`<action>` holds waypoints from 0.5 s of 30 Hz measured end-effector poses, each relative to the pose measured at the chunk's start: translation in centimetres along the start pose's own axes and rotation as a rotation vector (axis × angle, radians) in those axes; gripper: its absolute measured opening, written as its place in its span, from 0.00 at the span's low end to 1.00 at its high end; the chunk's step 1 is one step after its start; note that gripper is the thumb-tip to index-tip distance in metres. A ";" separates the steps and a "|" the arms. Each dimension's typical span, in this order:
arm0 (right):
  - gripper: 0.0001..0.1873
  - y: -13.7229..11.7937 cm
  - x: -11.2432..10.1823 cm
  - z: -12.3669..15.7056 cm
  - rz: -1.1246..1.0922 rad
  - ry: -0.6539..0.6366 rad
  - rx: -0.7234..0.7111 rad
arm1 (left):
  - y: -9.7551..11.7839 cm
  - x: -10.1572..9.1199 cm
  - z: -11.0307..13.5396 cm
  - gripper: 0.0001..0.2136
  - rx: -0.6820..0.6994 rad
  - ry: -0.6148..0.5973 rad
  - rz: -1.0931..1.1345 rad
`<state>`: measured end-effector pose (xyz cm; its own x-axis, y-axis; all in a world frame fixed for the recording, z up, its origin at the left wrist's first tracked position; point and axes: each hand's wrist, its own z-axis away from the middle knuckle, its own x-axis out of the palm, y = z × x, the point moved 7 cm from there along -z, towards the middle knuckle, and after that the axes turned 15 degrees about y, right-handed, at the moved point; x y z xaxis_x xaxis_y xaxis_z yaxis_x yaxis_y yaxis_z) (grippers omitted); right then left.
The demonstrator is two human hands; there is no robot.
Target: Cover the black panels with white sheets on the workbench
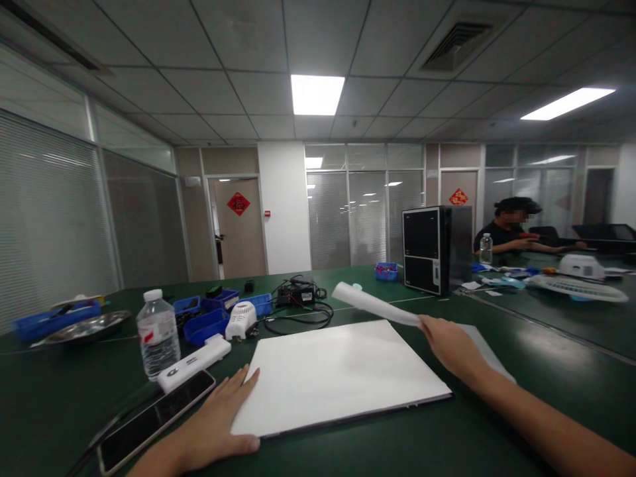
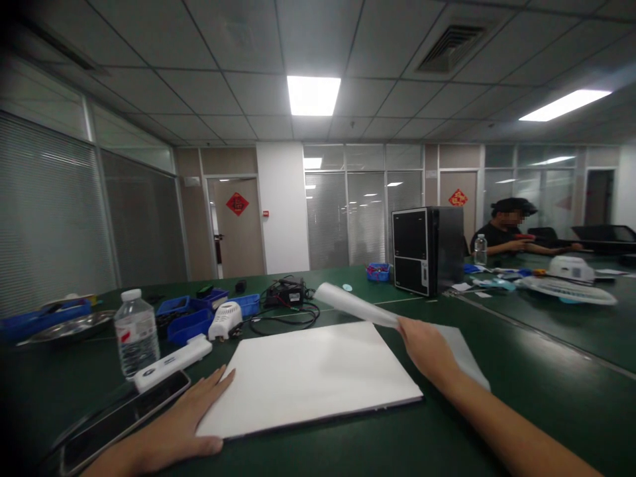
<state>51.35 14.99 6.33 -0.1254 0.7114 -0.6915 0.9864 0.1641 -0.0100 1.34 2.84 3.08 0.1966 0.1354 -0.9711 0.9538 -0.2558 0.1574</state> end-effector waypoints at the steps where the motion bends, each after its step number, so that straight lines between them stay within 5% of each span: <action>1: 0.23 -1.8 -0.5 0.2 -0.069 0.014 -0.083 | 0.0 0.0 0.0 0.55 -0.002 0.003 -0.001; 9: 0.19 -13.9 -4.0 4.1 -0.382 -0.157 -0.500 | -1.2 0.9 -0.3 0.55 0.028 0.048 0.023; 15: 0.27 -15.1 -5.4 5.9 -0.589 -0.432 -0.510 | -0.2 0.2 0.0 0.57 -0.004 0.009 0.018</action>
<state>37.75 4.64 5.99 -0.4441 0.1128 -0.8889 0.5943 0.7795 -0.1980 1.18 2.89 2.89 0.2159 0.1393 -0.9664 0.9509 -0.2548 0.1757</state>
